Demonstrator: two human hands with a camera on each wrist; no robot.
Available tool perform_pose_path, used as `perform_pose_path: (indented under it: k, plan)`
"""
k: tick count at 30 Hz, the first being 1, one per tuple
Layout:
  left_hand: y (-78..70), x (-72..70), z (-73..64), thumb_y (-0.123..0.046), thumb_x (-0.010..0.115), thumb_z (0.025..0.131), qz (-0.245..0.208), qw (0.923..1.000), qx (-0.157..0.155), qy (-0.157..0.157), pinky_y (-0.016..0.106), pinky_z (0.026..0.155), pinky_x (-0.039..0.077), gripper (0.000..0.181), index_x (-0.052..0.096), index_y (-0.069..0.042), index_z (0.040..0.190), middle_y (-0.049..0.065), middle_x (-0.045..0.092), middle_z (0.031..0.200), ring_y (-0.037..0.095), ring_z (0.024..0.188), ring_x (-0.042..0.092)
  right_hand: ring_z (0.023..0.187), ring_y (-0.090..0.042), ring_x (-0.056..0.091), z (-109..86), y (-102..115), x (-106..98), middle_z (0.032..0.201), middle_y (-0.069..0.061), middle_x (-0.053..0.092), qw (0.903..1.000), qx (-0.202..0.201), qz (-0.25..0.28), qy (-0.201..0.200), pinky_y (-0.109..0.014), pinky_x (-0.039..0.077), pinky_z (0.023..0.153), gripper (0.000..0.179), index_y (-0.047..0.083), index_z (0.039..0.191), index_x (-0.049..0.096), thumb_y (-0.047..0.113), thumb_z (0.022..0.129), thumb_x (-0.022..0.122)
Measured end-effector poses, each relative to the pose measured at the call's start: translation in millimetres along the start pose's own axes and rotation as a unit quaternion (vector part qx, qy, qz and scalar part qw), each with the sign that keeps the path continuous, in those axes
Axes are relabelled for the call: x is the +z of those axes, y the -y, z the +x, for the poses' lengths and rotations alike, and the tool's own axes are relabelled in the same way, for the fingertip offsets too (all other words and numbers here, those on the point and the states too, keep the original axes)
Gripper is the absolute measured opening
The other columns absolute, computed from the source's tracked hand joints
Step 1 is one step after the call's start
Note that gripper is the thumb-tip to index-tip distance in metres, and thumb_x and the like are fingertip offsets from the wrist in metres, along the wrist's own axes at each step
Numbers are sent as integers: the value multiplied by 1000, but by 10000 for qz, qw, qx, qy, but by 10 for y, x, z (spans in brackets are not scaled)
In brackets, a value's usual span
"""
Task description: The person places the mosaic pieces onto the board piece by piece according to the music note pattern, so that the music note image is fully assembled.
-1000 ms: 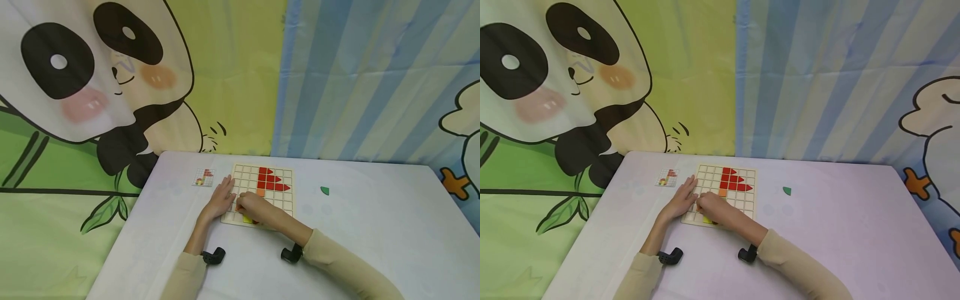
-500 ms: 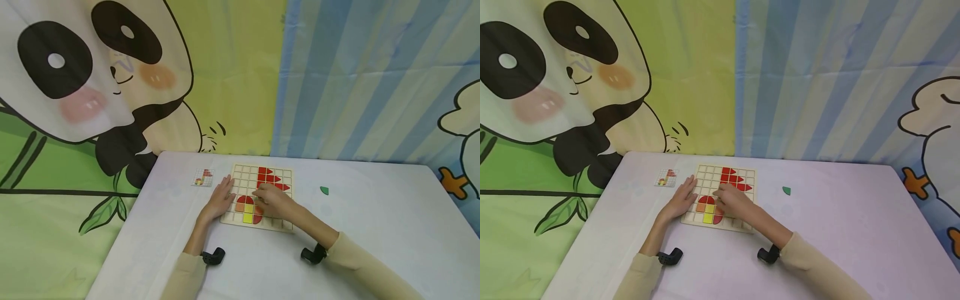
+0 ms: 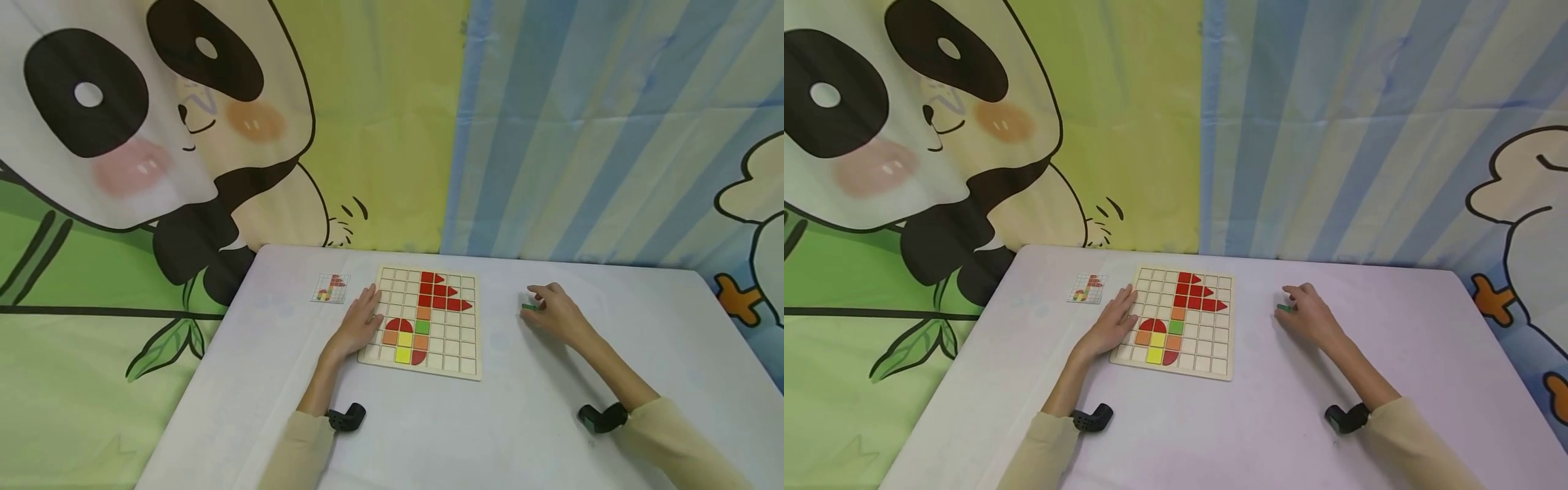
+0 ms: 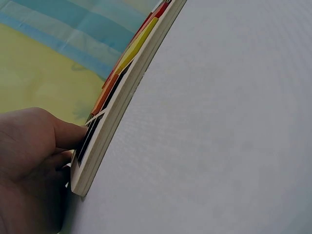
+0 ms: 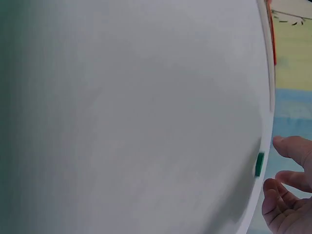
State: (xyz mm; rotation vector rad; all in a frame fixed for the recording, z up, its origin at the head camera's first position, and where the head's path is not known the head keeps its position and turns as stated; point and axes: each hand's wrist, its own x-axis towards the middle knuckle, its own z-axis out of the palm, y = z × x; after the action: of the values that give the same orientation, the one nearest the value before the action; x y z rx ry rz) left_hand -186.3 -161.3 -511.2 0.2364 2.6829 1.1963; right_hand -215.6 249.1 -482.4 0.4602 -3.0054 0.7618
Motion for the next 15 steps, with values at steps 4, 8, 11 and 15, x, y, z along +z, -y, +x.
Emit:
perform_pose_path:
  k: [4,8,11,15]
  plan:
    - [1,3,-3,-20,45,102,43,10000,25,-19,44,126,0,58,23,-5,153,6,9,165,22,154,1,90,-34,62,-80,-113,-35,107,-27,55,10000,-50,43,-28,-44,54,72,52,-9,128,54,14,85,72]
    - [0,3,-8,-20,45,102,55,10000,17,-13,43,126,0,58,23,-5,153,6,8,165,22,154,0,89,-34,65,-98,-147,-44,111,-26,59,9997,-254,48,31,-44,55,72,47,-8,124,58,11,84,73]
    - [2,8,-7,-20,45,102,49,10000,0,-12,43,126,0,58,23,-6,153,6,8,165,22,154,1,90,-33,66,-91,-153,-53,112,-24,62,9988,-417,130,242,-44,57,73,38,-6,119,62,8,84,72]
    - [8,12,-4,-20,45,102,12,10000,7,-22,44,126,0,58,23,-5,153,6,9,165,22,154,1,91,-34,67,-67,-131,-55,111,-23,63,9974,-576,154,411,-44,57,76,29,-6,112,66,5,85,71]
